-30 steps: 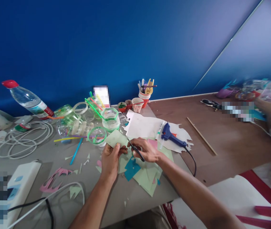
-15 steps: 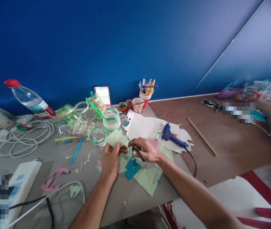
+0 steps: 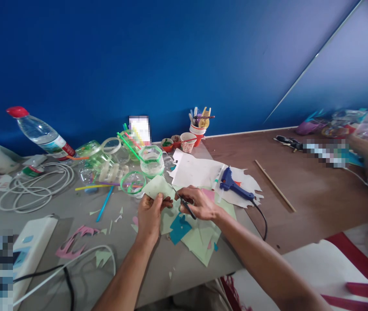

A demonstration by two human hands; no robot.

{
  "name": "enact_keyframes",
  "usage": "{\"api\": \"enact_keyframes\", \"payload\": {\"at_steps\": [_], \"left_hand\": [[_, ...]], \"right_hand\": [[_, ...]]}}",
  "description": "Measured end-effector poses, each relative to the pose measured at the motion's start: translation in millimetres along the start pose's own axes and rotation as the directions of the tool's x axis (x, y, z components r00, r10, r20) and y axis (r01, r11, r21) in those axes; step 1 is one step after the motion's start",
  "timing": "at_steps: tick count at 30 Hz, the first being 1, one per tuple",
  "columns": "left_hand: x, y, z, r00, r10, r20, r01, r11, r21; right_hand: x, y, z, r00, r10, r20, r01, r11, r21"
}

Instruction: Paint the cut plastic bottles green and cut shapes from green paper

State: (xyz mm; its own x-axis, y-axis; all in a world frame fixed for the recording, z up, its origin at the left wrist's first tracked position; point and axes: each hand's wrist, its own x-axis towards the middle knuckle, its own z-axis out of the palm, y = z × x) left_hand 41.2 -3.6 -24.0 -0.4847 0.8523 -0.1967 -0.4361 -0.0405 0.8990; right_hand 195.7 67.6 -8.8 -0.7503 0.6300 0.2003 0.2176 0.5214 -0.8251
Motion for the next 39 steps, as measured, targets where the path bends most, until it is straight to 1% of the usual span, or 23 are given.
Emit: {"api": "enact_keyframes", "payload": {"at_steps": [6, 16, 25, 29, 34, 39], "left_hand": [[-1, 2, -0.9, 1.000, 0.023, -0.002, -0.023, 0.999, 0.042], [3, -2, -12.1, 0.992, 0.120, 0.032, -0.124, 0.978, 0.167], [-4, 8, -8.9, 0.974, 0.218, 0.058, -0.226, 0.943, 0.244], [-5, 9, -9.6, 0.969, 0.236, 0.071, -0.246, 0.928, 0.280], [-5, 10, -8.6, 0.963, 0.263, 0.062, -0.270, 0.929, 0.253], [-6, 10, -8.9, 0.955, 0.291, 0.056, -0.294, 0.913, 0.283]], "right_hand": [[0, 1, -1, 1.000, 0.007, 0.003, -0.007, 1.000, -0.006], [0, -1, -2, 1.000, -0.004, 0.007, 0.004, 1.000, -0.030], [0, -3, -7, 0.999, -0.033, 0.010, 0.034, 0.996, -0.078], [-1, -1, -9, 0.999, -0.045, 0.019, 0.046, 0.995, -0.084], [-1, -3, -11, 0.999, -0.049, 0.023, 0.051, 0.995, -0.090], [-1, -5, -13, 0.997, -0.062, 0.036, 0.066, 0.993, -0.099]]}}
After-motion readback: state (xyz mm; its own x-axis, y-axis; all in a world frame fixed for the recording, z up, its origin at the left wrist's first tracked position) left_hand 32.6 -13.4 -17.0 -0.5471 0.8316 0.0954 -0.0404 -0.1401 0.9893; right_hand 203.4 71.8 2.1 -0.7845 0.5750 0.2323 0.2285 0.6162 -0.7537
